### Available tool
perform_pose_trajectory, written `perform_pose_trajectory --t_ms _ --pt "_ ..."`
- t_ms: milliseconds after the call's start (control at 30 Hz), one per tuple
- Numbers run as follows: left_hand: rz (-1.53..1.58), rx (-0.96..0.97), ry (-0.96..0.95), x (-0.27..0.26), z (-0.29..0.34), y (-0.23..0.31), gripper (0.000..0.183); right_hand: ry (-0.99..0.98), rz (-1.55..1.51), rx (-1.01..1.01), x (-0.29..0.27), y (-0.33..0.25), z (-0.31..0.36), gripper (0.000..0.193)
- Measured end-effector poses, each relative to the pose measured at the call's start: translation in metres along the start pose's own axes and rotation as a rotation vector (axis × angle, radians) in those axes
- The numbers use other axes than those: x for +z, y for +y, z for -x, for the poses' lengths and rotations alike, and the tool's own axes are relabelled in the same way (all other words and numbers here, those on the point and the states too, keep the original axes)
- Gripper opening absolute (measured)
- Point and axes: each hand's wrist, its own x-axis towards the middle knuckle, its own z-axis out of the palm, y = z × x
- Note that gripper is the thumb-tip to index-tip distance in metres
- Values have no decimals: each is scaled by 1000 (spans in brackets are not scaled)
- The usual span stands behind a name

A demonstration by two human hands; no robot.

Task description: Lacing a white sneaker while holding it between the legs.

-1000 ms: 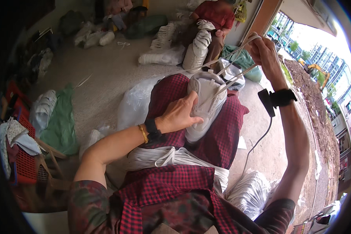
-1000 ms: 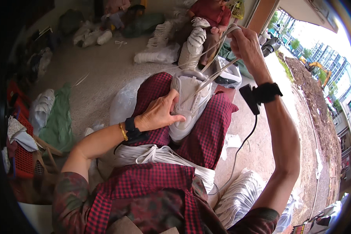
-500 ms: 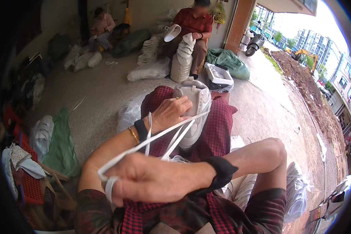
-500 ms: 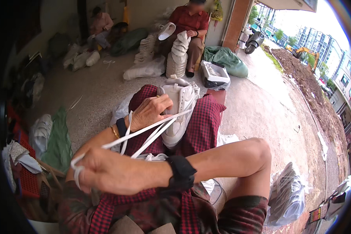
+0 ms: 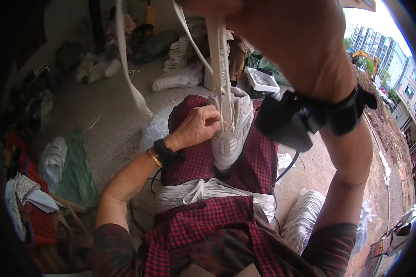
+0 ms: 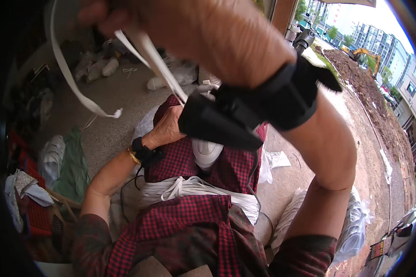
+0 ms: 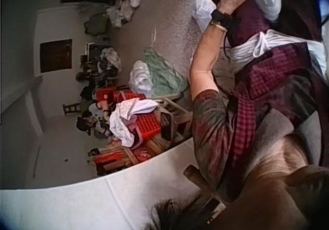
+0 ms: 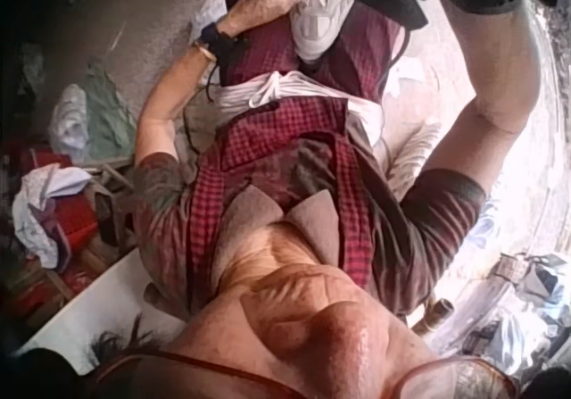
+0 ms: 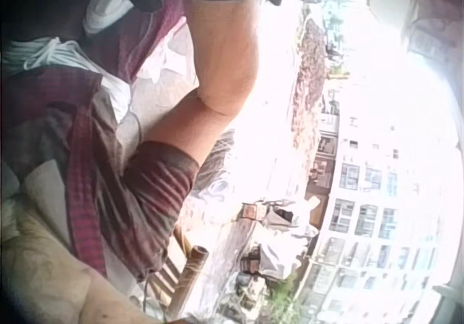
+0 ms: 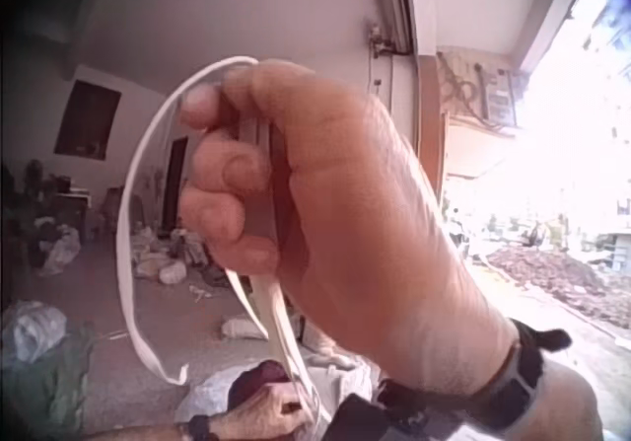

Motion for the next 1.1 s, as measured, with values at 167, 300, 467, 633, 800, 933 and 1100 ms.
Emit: perform_pose_trajectory --t_ms 167,300,467,633,800,933,1100 --pt "52 28 -4 3 -2 -2 28 31 -828 207 -61 16 -37 16" --pt "-54 253 119 -13 -23 49 27 108 -731 255 -103 37 -62 18" --pt "108 251 204 -14 -44 82 29 311 -407 177 -146 1 -89 19" --pt "138 266 241 -16 -40 101 30 356 -158 142 -186 -59 -111 23" --pt "71 350 257 -13 -34 102 35 370 -67 99 -214 -92 -137 15" --pt "82 352 232 -16 -29 109 33 314 -68 58 -235 -101 -150 15" --pt "131 289 259 -14 -32 96 44 363 -26 83 -241 -104 -164 18"
